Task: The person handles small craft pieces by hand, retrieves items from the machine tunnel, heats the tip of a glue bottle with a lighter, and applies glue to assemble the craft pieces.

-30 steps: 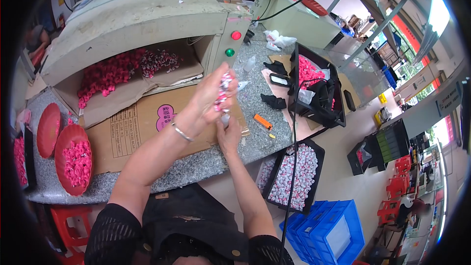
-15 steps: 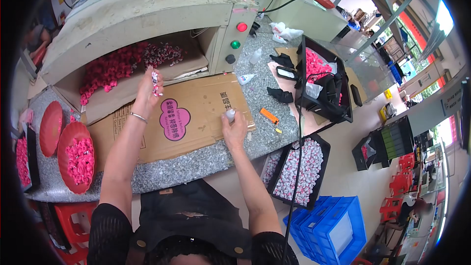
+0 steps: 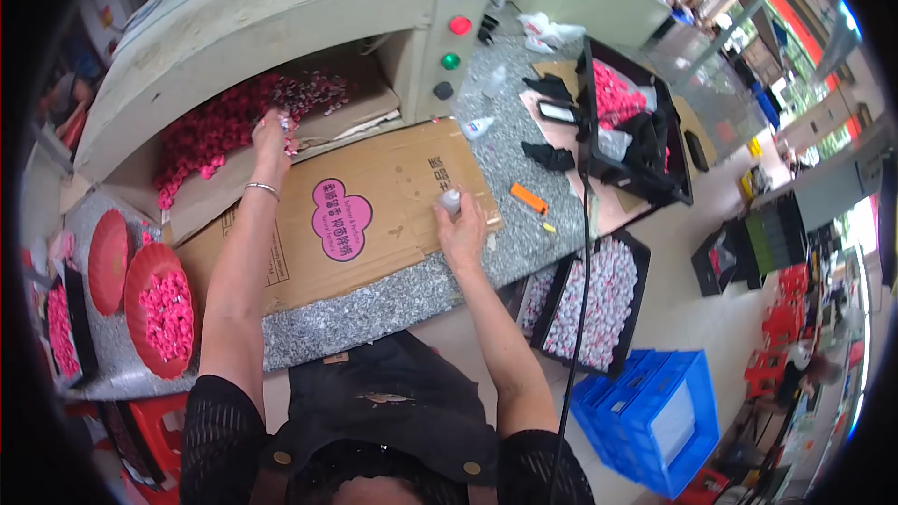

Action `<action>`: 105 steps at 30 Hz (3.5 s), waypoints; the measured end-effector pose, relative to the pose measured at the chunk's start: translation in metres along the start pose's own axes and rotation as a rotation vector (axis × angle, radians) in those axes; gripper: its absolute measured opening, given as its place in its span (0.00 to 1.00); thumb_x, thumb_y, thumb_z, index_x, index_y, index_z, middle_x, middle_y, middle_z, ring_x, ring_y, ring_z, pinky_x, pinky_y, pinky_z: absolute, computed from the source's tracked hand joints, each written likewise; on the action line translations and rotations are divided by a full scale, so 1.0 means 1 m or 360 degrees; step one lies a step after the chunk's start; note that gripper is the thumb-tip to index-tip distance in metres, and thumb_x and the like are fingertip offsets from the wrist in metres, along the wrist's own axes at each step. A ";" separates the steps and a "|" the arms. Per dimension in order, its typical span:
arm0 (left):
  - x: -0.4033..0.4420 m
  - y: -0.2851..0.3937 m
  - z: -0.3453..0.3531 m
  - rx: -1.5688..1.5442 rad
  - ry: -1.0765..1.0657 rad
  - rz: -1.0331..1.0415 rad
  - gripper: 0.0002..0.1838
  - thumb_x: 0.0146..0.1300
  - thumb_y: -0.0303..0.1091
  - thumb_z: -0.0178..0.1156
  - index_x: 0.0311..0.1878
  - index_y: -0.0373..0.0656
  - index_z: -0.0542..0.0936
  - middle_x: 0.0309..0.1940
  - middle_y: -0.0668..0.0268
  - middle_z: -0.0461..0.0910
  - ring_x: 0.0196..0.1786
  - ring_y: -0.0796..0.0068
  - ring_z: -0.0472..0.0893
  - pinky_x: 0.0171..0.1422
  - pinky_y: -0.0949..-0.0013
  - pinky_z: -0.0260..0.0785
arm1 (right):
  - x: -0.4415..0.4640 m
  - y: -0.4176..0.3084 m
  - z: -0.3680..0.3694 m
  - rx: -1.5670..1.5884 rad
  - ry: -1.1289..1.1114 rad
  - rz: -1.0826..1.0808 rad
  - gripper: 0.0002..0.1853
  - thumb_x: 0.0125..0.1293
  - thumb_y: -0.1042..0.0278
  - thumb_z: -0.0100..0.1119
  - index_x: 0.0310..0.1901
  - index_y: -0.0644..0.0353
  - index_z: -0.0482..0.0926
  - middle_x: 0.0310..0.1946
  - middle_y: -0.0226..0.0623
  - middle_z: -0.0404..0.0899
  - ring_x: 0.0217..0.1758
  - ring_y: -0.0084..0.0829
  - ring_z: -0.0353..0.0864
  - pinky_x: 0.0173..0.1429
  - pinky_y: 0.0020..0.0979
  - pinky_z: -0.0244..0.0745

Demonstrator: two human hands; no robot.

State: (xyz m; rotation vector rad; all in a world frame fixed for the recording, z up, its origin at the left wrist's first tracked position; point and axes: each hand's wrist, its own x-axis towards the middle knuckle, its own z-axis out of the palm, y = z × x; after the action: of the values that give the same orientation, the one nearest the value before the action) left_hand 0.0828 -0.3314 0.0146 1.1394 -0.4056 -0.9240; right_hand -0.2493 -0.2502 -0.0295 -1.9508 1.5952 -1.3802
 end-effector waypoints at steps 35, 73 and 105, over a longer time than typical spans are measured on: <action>0.101 -0.039 0.007 0.2597 0.0092 0.1231 0.21 0.69 0.49 0.42 0.47 0.43 0.76 0.40 0.48 0.80 0.41 0.46 0.80 0.48 0.52 0.74 | 0.117 0.067 -0.226 -0.0409 0.0521 -0.0385 0.06 0.63 0.81 0.54 0.41 0.68 0.76 0.38 0.44 0.79 0.42 0.39 0.79 0.48 0.31 0.73; 0.002 0.028 0.013 0.2026 -0.0178 0.1202 0.05 0.57 0.28 0.59 0.31 0.36 0.77 0.32 0.57 0.76 0.38 0.60 0.75 0.48 0.64 0.66 | 0.431 0.272 -0.091 -0.0794 -0.0742 0.0500 0.32 0.58 0.65 0.51 0.68 0.45 0.61 0.63 0.48 0.66 0.66 0.43 0.67 0.66 0.41 0.63; -0.149 0.053 -0.057 0.1658 -0.0080 0.1073 0.04 0.60 0.25 0.57 0.32 0.36 0.72 0.41 0.62 0.69 0.48 0.69 0.69 0.56 0.70 0.59 | 0.398 0.154 -0.245 0.2499 0.0428 -0.0382 0.15 0.61 0.82 0.54 0.50 0.69 0.71 0.45 0.43 0.77 0.47 0.33 0.79 0.55 0.30 0.79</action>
State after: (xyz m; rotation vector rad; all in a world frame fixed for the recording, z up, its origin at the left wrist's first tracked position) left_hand 0.0576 -0.1730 0.0641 1.7324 -1.3113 -0.0841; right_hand -0.5600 -0.5660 0.1838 -0.9253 -0.0237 -2.0093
